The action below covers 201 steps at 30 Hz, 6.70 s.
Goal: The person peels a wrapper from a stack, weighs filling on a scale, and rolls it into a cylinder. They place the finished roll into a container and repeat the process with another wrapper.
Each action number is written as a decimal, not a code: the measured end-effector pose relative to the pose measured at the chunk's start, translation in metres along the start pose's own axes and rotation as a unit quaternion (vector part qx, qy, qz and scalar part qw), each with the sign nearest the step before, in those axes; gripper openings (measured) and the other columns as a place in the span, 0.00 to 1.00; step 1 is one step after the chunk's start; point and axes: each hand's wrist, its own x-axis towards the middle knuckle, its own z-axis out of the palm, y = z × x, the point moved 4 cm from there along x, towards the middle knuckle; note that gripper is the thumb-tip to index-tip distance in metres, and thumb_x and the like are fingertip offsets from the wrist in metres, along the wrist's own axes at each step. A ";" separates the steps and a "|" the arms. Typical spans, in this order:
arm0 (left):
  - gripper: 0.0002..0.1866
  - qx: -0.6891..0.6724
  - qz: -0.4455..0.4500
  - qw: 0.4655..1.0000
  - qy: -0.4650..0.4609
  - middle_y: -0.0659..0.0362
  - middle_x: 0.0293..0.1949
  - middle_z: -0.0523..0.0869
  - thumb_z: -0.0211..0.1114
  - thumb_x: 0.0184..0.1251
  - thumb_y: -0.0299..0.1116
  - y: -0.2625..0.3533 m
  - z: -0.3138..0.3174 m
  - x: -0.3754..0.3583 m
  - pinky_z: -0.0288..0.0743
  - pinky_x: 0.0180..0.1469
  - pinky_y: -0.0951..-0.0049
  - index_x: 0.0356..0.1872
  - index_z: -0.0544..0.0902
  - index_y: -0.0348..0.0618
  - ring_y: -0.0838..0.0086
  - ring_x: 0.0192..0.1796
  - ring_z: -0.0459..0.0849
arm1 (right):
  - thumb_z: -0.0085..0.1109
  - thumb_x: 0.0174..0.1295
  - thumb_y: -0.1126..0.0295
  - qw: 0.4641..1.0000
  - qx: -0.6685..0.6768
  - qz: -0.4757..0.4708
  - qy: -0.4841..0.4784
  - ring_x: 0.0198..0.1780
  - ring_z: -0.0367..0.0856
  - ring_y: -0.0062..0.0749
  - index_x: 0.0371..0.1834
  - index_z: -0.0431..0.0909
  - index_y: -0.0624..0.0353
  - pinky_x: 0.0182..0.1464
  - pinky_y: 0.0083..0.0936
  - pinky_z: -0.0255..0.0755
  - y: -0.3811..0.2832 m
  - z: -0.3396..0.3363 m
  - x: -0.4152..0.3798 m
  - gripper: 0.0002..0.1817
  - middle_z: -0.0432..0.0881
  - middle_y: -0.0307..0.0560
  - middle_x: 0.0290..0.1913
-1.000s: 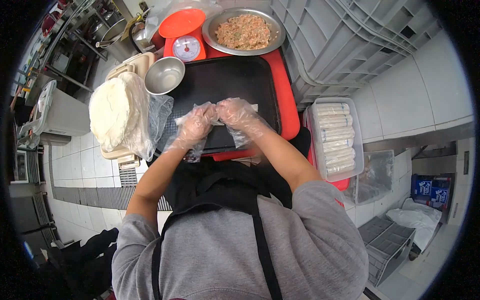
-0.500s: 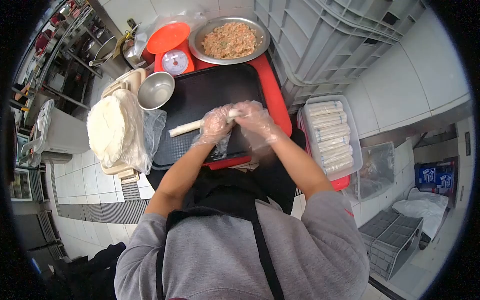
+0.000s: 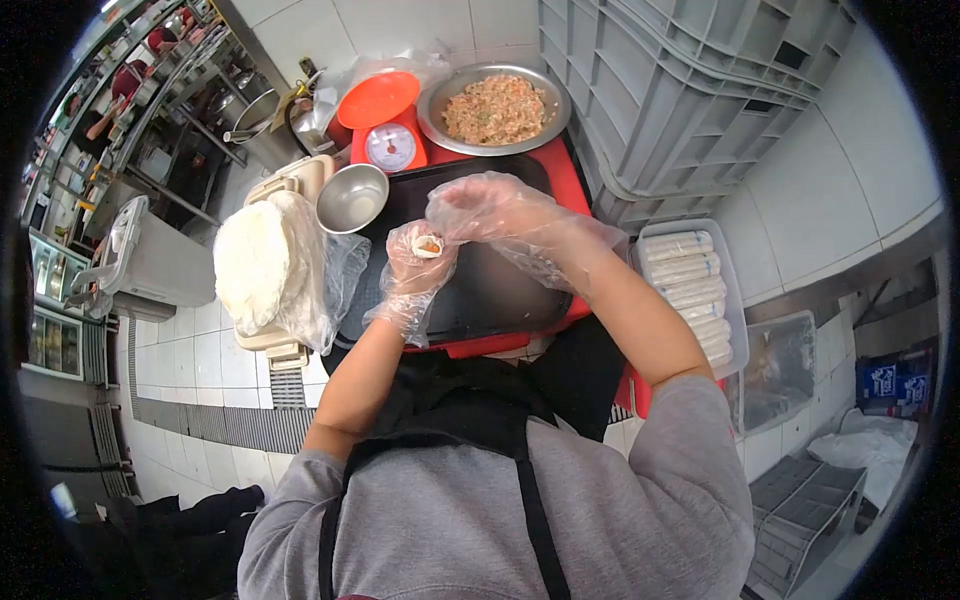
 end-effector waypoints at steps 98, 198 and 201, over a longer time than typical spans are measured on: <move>0.08 -0.633 -0.237 0.733 0.072 0.62 0.19 0.67 0.51 0.58 0.32 -0.037 -0.049 0.034 0.60 0.26 0.75 0.37 0.71 0.42 0.77 0.22 0.64 | 0.64 0.53 0.53 0.964 -0.214 -0.144 0.067 0.41 0.81 0.34 0.45 0.79 0.58 0.45 0.34 0.75 0.098 0.080 0.073 0.23 0.81 0.43 0.38; 0.13 -0.257 -0.078 0.956 -0.119 0.58 0.29 0.82 0.63 0.58 0.40 -0.005 -0.030 -0.006 0.71 0.34 0.70 0.32 0.81 0.38 0.69 0.29 0.79 | 0.66 0.49 0.68 0.984 -0.129 0.047 -0.112 0.52 0.77 0.38 0.61 0.71 0.50 0.54 0.37 0.72 -0.012 0.068 0.047 0.31 0.77 0.47 0.51; 0.20 -0.625 -0.303 0.711 -0.106 0.65 0.18 0.65 0.49 0.64 0.48 -0.020 -0.034 -0.013 0.55 0.24 0.78 0.20 0.69 0.45 0.79 0.20 0.62 | 0.63 0.57 0.62 0.979 0.181 -0.005 -0.088 0.54 0.75 0.36 0.66 0.61 0.58 0.57 0.39 0.71 0.026 0.022 0.066 0.34 0.75 0.49 0.55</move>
